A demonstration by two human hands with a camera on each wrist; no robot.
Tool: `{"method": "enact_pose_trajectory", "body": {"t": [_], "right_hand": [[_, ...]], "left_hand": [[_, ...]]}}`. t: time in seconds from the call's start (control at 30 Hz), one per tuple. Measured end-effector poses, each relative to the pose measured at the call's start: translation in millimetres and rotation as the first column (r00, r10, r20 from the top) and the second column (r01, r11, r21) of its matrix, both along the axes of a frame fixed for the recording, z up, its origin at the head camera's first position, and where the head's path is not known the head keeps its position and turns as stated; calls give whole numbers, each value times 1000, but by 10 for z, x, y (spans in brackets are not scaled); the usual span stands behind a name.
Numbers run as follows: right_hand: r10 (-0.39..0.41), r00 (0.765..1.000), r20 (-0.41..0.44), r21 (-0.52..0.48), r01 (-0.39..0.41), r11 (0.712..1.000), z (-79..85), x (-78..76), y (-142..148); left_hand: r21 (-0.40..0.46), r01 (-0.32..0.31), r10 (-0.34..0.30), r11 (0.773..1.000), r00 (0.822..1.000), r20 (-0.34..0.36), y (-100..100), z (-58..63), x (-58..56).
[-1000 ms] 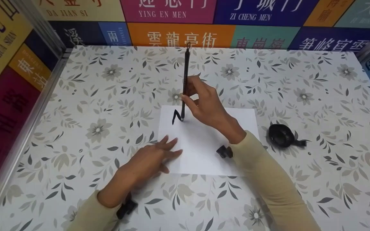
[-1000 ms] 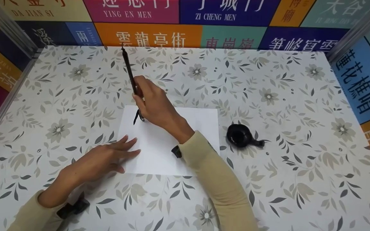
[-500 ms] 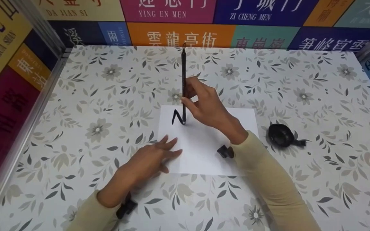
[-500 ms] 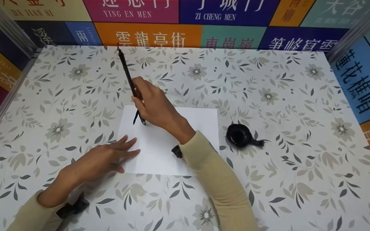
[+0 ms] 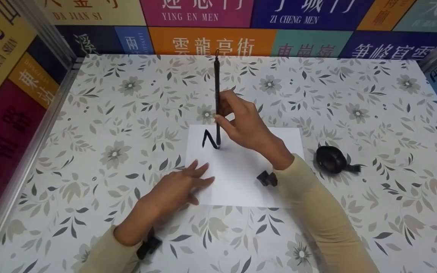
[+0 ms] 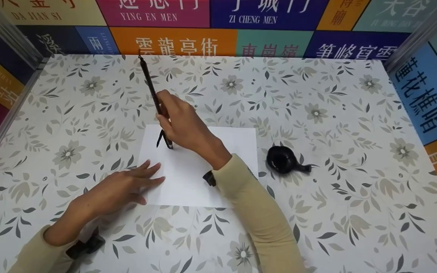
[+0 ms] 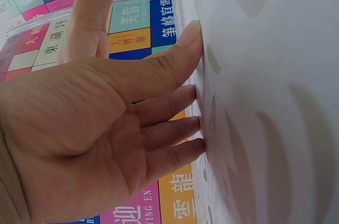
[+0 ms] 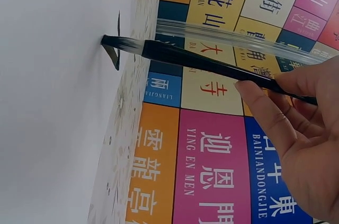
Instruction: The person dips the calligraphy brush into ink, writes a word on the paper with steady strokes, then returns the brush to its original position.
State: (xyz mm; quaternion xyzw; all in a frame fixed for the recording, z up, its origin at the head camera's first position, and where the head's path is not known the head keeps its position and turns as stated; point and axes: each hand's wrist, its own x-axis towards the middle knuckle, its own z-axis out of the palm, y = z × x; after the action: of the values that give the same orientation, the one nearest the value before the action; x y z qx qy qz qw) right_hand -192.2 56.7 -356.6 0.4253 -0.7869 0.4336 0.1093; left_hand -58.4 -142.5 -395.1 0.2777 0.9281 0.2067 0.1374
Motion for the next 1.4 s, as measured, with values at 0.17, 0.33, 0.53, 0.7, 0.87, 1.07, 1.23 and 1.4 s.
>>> {"method": "enact_pose_trajectory", "body": {"t": [0.17,0.33,0.53,0.7,0.87,1.07,1.23,1.4], "right_hand": [[-3,1000,11,-13,4,1000,0,-18,13],[-22,999,23,-22,23,1000,-8,-31,19],[-38,999,6,-36,38,999,-27,-59,26],[-61,998,9,-44,62,997,-35,-78,33],[-74,997,6,-60,75,995,-53,-100,43],[-83,996,-16,-86,81,993,-69,-121,53],[-102,993,-62,-98,96,991,-95,-150,60],[-119,990,-79,-114,110,987,-115,-177,65]], "left_hand": [[-8,-10,10,1000,1000,20,0,8,-2],[-2,-13,13,1000,1000,18,0,12,3],[-8,-12,12,1000,1000,9,5,9,5],[-9,-12,12,1000,1000,12,7,11,8],[-4,1,-1,1000,1000,-3,3,8,7],[17,-13,13,1000,1000,0,3,-1,5],[16,-10,10,1000,1000,-5,4,-6,1],[12,-13,13,1000,1000,-4,4,-8,1]]}}
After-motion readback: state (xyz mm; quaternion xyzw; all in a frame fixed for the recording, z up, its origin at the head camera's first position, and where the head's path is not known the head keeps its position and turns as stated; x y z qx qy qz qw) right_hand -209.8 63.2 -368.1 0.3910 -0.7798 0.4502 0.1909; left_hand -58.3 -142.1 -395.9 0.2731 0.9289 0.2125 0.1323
